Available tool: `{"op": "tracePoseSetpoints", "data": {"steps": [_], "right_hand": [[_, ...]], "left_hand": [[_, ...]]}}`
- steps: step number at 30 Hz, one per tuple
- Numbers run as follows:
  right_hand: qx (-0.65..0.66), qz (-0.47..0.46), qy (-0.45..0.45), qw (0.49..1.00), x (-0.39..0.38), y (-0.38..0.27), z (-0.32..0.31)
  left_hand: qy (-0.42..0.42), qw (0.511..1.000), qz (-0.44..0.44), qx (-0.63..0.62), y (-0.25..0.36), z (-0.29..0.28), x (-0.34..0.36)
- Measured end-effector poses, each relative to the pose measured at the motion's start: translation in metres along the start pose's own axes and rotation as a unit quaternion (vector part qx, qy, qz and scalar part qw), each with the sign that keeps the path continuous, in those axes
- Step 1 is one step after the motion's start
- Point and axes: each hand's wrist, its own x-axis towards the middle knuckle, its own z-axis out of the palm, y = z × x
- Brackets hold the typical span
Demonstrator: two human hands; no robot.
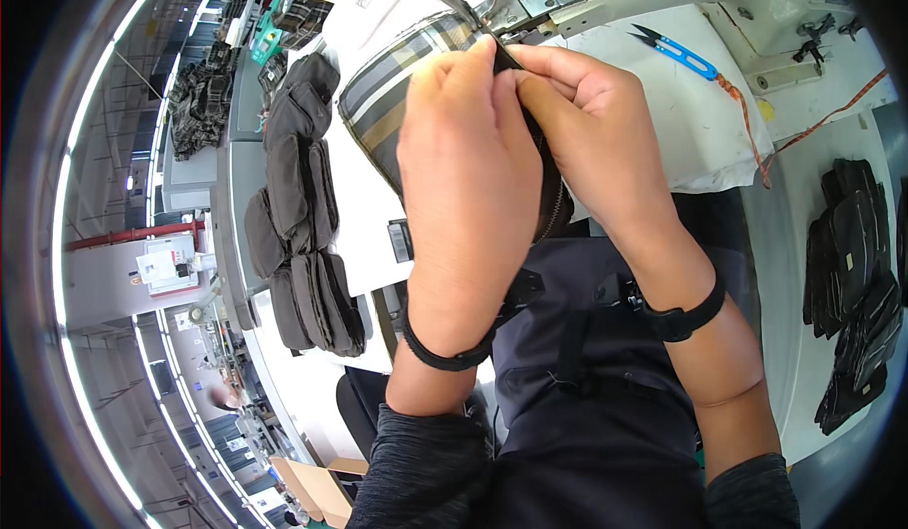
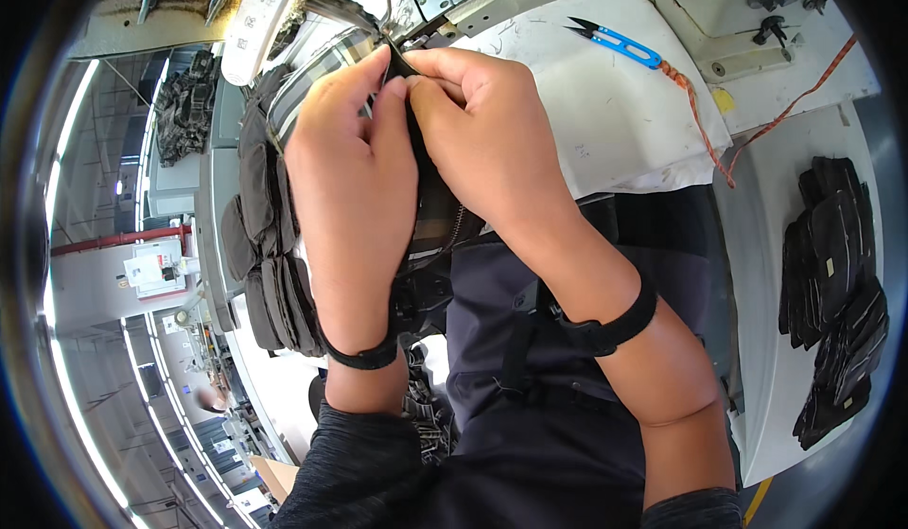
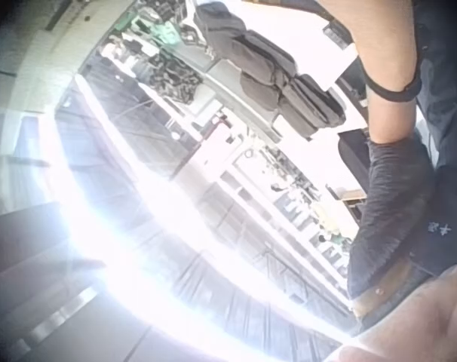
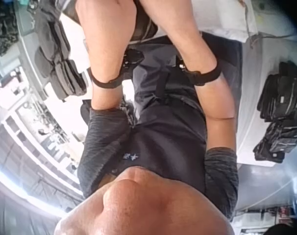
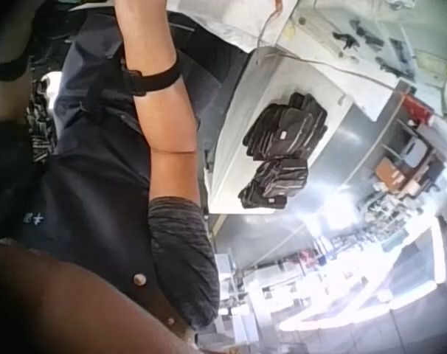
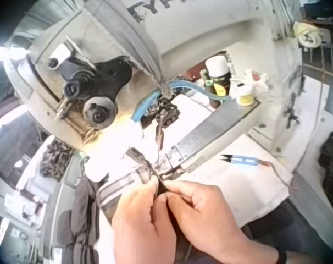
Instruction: Sewing the inner lining and trim elements of a plaid patterned bag using an industrial sewing machine.
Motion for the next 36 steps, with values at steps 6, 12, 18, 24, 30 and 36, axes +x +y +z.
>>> {"op": "tracePoseSetpoints", "data": {"steps": [6,12,18,24,30,36], "right_hand": [[-0.076,-0.003,-0.036,0.996,-0.02,-0.011,-0.016],[-0.146,-0.021,-0.031,0.989,-0.052,-0.005,-0.032],[-0.108,0.036,-0.077,0.99,-0.055,-0.027,-0.029],[-0.054,0.085,-0.078,0.992,-0.059,-0.028,-0.028],[-0.027,0.088,-0.068,0.993,-0.052,-0.026,-0.024],[-0.014,0.072,-0.046,0.996,-0.037,-0.017,-0.015]], "left_hand": [[-0.006,0.997,0.054,0.055,0.011,-0.006,-0.035],[0.03,0.997,0.049,-0.046,0.004,0.0,-0.063],[0.036,0.992,0.055,-0.105,0.004,-0.011,-0.057],[0.031,0.993,0.062,-0.097,0.006,-0.018,-0.056],[0.008,0.995,0.078,-0.069,0.001,-0.021,-0.047],[0.001,0.995,0.064,-0.073,-0.006,-0.02,-0.031]]}}
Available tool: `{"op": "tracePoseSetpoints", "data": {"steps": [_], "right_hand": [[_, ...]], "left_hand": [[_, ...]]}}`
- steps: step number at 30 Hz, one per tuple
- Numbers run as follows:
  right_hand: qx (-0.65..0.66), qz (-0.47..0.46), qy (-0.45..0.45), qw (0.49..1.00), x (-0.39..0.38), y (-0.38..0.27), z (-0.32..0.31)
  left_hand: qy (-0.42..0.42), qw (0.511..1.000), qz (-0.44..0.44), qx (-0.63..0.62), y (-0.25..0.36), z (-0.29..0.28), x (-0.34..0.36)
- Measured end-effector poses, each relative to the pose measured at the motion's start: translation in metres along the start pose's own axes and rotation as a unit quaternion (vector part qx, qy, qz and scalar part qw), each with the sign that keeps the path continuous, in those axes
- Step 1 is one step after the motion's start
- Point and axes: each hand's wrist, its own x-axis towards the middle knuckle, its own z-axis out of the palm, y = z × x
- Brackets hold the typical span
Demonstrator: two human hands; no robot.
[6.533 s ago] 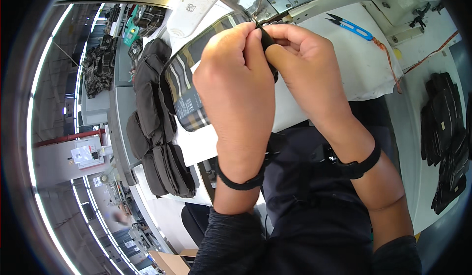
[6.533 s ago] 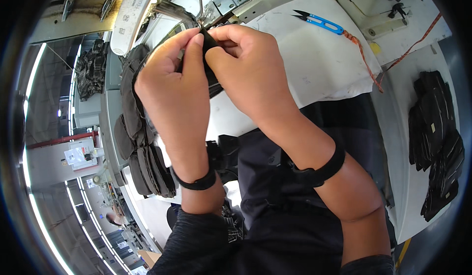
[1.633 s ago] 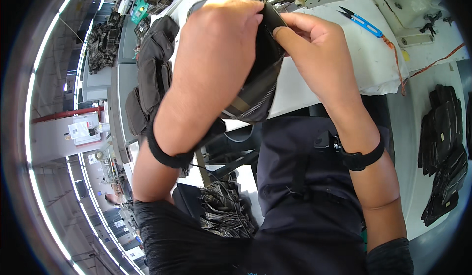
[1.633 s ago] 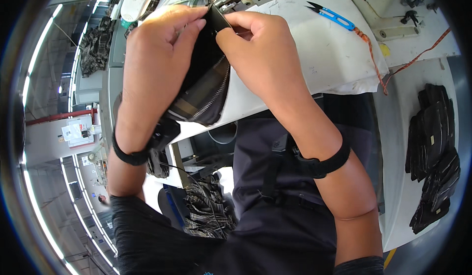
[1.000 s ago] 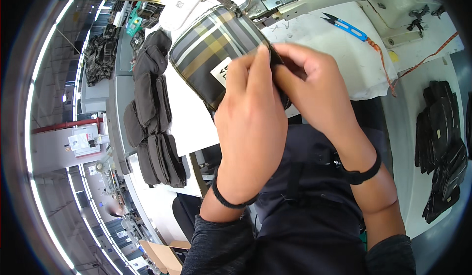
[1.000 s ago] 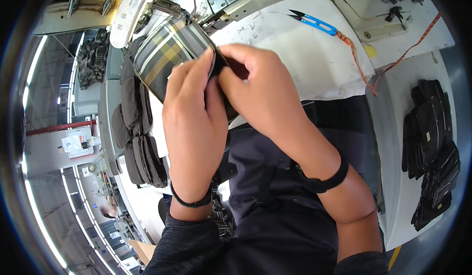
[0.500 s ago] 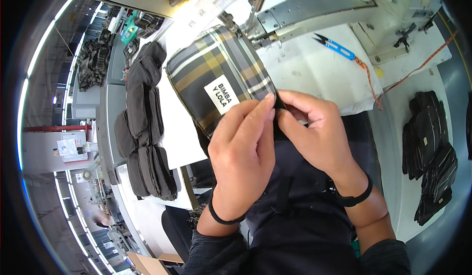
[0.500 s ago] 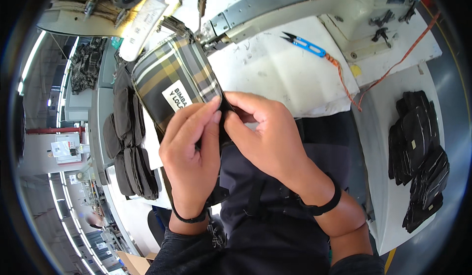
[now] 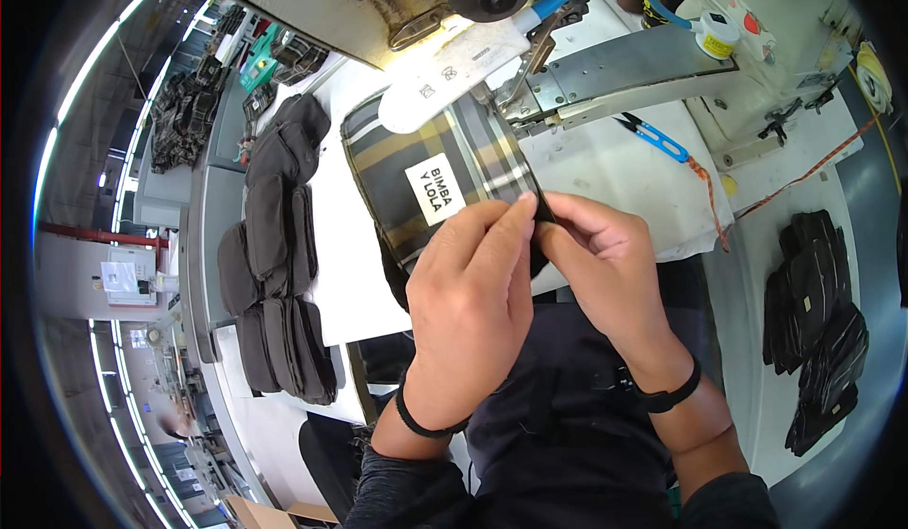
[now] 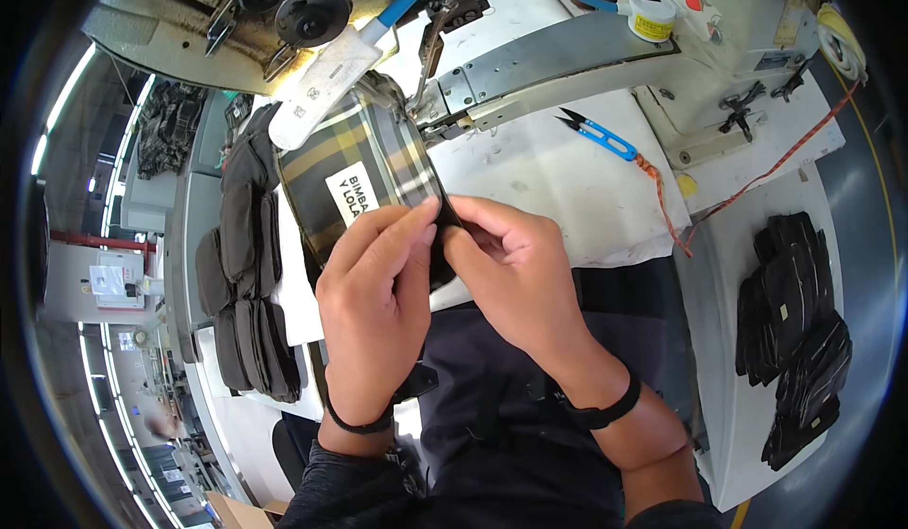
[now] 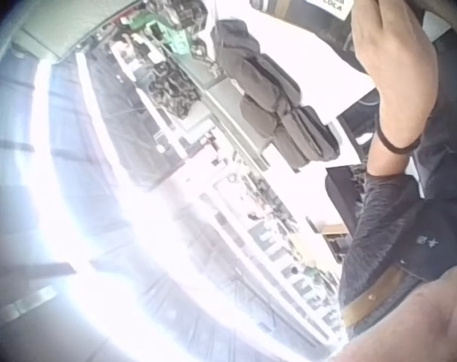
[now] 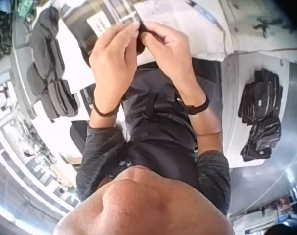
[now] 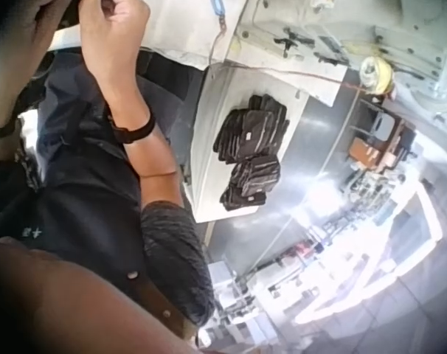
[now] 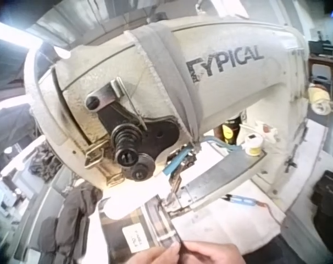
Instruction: Sewing the inner lining and trim elements of a plaid patterned bag using an industrial sewing machine.
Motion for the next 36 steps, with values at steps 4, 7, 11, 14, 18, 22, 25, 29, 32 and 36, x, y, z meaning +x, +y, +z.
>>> {"op": "tracePoseSetpoints", "data": {"steps": [4,7,11,14,18,22,25,29,32,36], "right_hand": [[-0.019,-0.014,0.007,1.0,0.014,0.005,0.002],[-0.008,-0.017,0.005,1.0,0.024,0.003,0.006],[-0.002,-0.032,0.005,0.999,0.038,0.009,0.01],[0.03,-0.041,0.021,0.998,0.043,0.008,0.018],[0.027,-0.05,0.063,0.996,0.049,0.009,0.021],[0.013,-0.08,0.095,0.992,0.055,0.009,0.026],[0.056,-0.106,0.105,0.987,0.062,0.011,0.035],[-0.018,-0.095,0.107,0.99,0.059,0.011,0.033],[-0.013,-0.103,0.134,0.986,0.058,0.011,0.035],[-0.007,-0.11,0.128,0.986,0.057,0.015,0.04]], "left_hand": [[0.003,1.0,0.014,0.003,-0.01,0.003,0.012],[-0.007,1.0,0.006,-0.001,-0.015,0.001,0.022],[0.006,1.0,0.018,0.006,-0.028,0.003,0.034],[0.01,0.999,0.041,0.008,-0.035,0.001,0.043],[0.005,0.998,0.058,0.013,-0.041,0.003,0.056],[-0.015,0.997,0.055,0.044,-0.04,-0.002,0.062],[0.003,0.988,0.105,0.113,-0.041,-0.003,0.059],[0.052,0.955,0.14,0.256,-0.018,-0.007,0.043],[0.019,0.978,0.023,0.207,-0.004,-0.009,0.039],[-0.032,0.979,0.002,0.204,-0.023,-0.02,0.034]]}}
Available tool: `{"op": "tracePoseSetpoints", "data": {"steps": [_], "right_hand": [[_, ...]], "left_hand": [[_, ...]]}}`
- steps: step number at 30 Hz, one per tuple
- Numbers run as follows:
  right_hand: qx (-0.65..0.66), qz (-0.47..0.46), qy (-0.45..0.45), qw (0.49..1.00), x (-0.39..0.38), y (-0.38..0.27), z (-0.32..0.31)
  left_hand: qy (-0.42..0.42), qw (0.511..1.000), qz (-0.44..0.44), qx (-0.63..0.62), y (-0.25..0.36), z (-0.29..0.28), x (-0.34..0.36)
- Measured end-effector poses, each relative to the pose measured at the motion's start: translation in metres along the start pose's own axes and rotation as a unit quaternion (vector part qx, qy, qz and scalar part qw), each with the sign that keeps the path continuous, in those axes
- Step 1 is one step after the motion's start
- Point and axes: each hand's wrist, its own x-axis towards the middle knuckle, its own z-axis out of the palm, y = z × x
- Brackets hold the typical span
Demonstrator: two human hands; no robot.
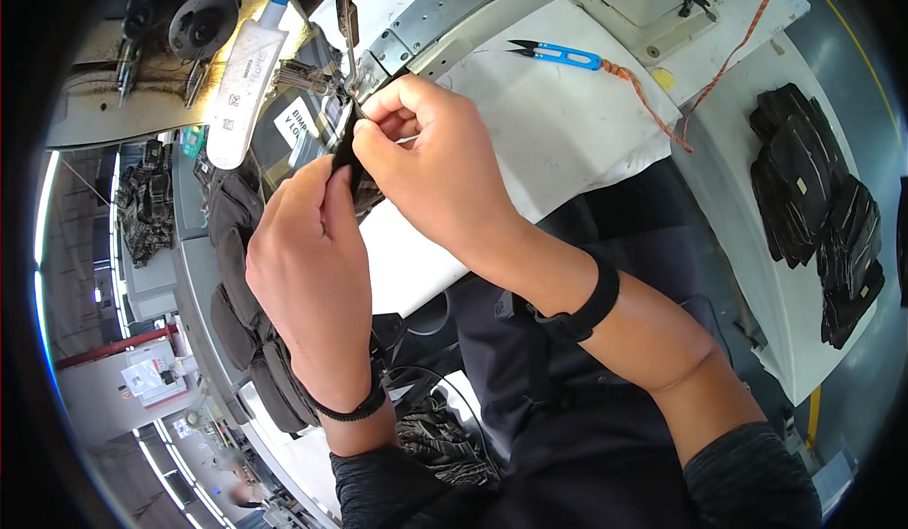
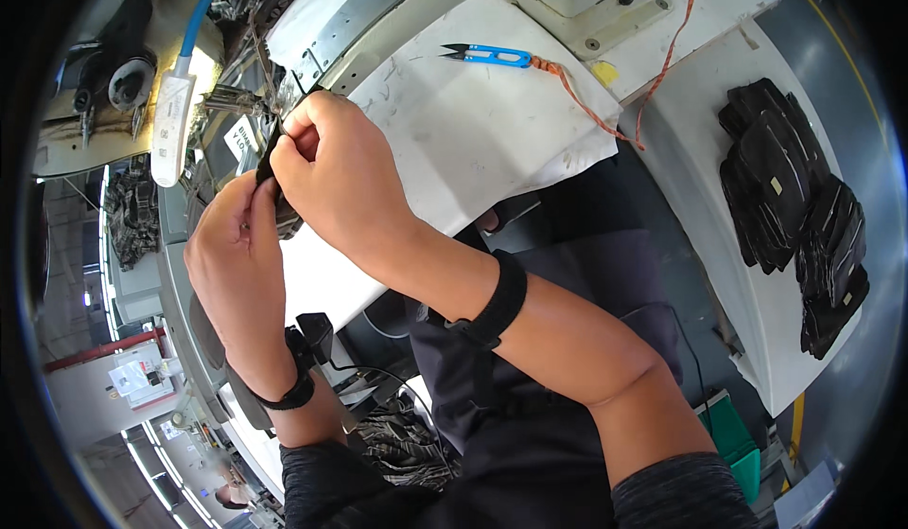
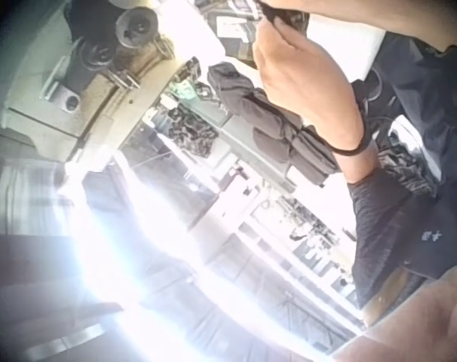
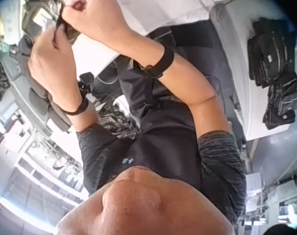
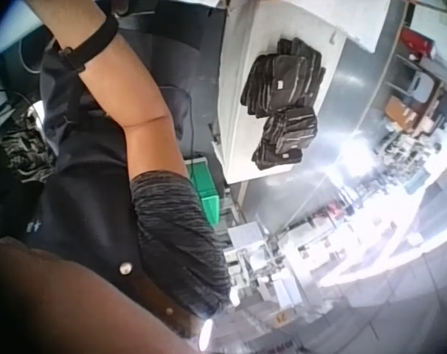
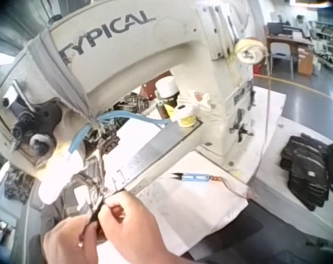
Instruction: Sewing the inner lining and trim elements of a plaid patterned bag using an industrial sewing machine.
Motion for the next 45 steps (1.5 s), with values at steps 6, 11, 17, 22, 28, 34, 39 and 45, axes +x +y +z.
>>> {"op": "tracePoseSetpoints", "data": {"steps": [6,11,17,22,28,34,39,45], "right_hand": [[-0.125,-0.096,0.069,0.985,-0.013,0.014,0.013],[-0.148,-0.094,0.041,0.984,-0.03,0.017,-0.001],[-0.051,0.035,-0.075,0.995,-0.02,-0.012,-0.025],[0.004,0.025,-0.063,0.998,-0.021,-0.001,-0.026],[0.069,0.042,-0.047,0.996,-0.024,-0.001,-0.021],[0.082,0.04,-0.014,0.996,-0.014,0.004,-0.014],[0.027,0.036,-0.011,0.999,-0.002,-0.003,-0.005],[0.044,0.033,0.014,0.998,0.003,0.0,-0.001]], "left_hand": [[0.166,0.973,0.1,0.129,-0.019,0.033,0.016],[0.177,0.942,0.285,0.023,-0.052,0.028,0.035],[0.07,0.914,0.393,-0.069,-0.057,0.012,0.046],[0.02,0.935,0.333,-0.122,-0.055,0.016,0.037],[-0.015,0.95,0.256,-0.177,-0.056,0.011,0.028],[-0.066,0.95,0.22,-0.212,-0.059,0.014,0.038],[-0.065,0.953,0.235,-0.178,-0.065,0.013,0.05],[-0.08,0.974,0.169,-0.13,-0.055,0.006,0.052]]}}
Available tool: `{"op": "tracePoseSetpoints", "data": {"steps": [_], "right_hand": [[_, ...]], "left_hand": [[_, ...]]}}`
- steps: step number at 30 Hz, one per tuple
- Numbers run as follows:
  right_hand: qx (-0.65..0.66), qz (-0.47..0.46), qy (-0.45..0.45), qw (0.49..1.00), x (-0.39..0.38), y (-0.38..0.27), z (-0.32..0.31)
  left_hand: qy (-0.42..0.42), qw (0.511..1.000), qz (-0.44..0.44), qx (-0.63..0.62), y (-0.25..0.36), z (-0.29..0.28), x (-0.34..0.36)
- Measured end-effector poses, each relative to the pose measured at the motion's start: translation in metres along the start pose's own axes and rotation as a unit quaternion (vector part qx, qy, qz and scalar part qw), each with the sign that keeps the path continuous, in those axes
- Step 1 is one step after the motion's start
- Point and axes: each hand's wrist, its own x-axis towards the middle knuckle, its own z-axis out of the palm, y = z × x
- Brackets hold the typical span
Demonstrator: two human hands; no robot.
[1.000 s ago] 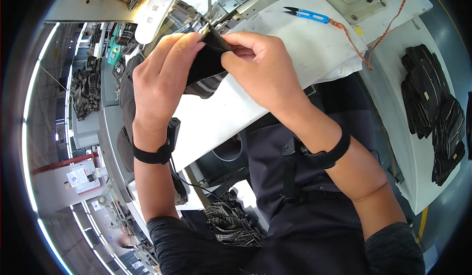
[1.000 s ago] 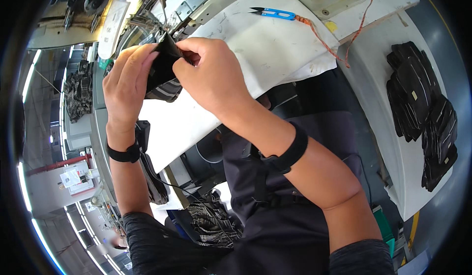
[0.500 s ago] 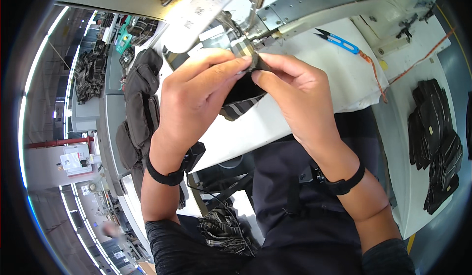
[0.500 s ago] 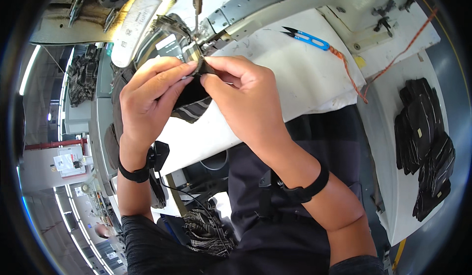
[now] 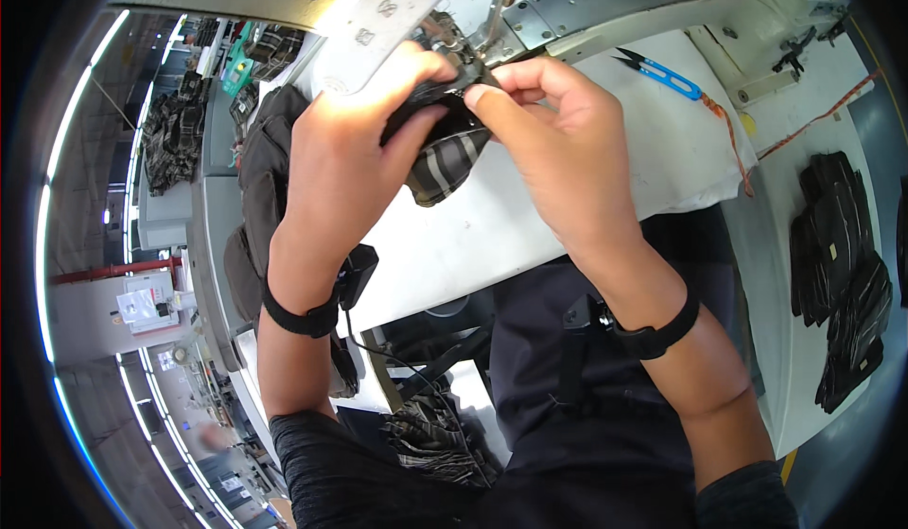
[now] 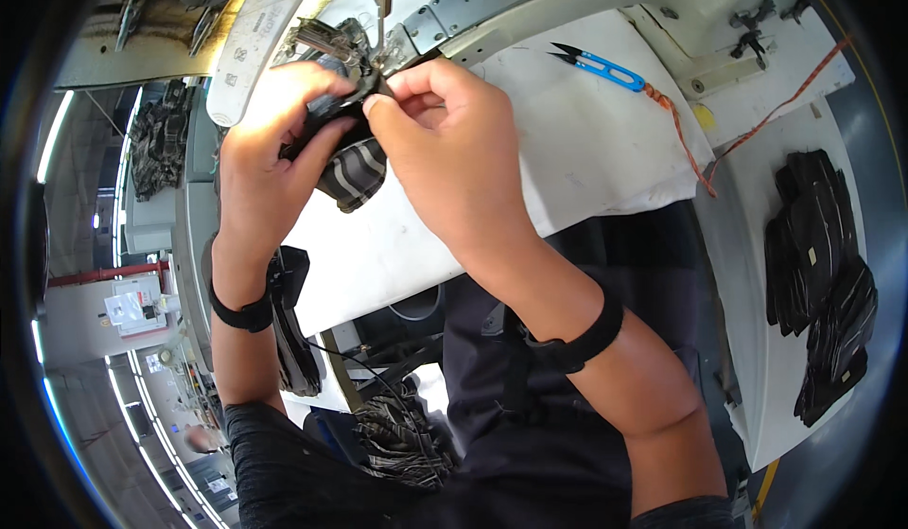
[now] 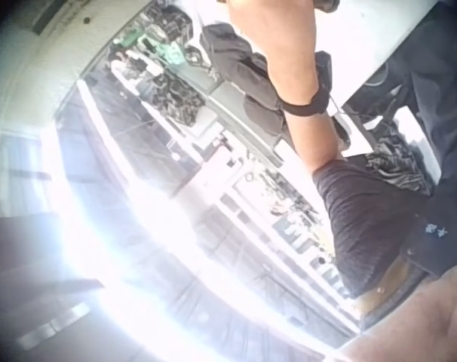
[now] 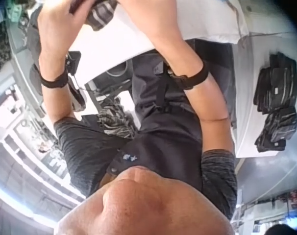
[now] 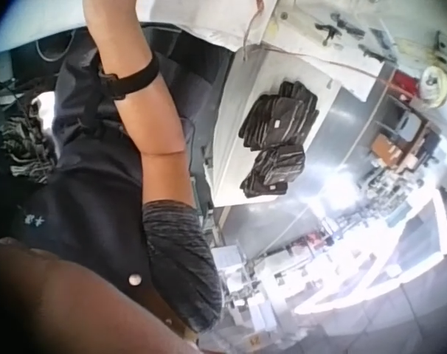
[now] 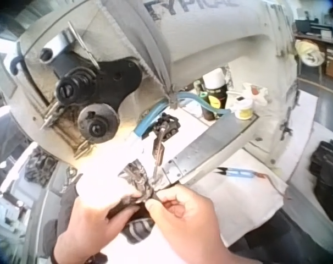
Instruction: Sewing the inner lining and trim elements of a plaid patterned bag using an industrial sewing machine.
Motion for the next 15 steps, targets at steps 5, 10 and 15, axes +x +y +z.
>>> {"op": "tracePoseSetpoints", "data": {"steps": [5,10,15], "right_hand": [[-0.077,-0.041,-0.009,0.996,-0.002,-0.001,0.0],[-0.111,-0.003,-0.042,0.993,-0.012,-0.013,-0.009],[-0.1,0.011,-0.051,0.994,-0.011,-0.008,-0.011]], "left_hand": [[-0.035,0.995,0.086,-0.026,-0.023,-0.011,0.0],[-0.078,0.987,0.132,-0.04,-0.029,-0.022,0.011],[-0.086,0.985,0.141,-0.047,-0.024,-0.022,0.015]]}}
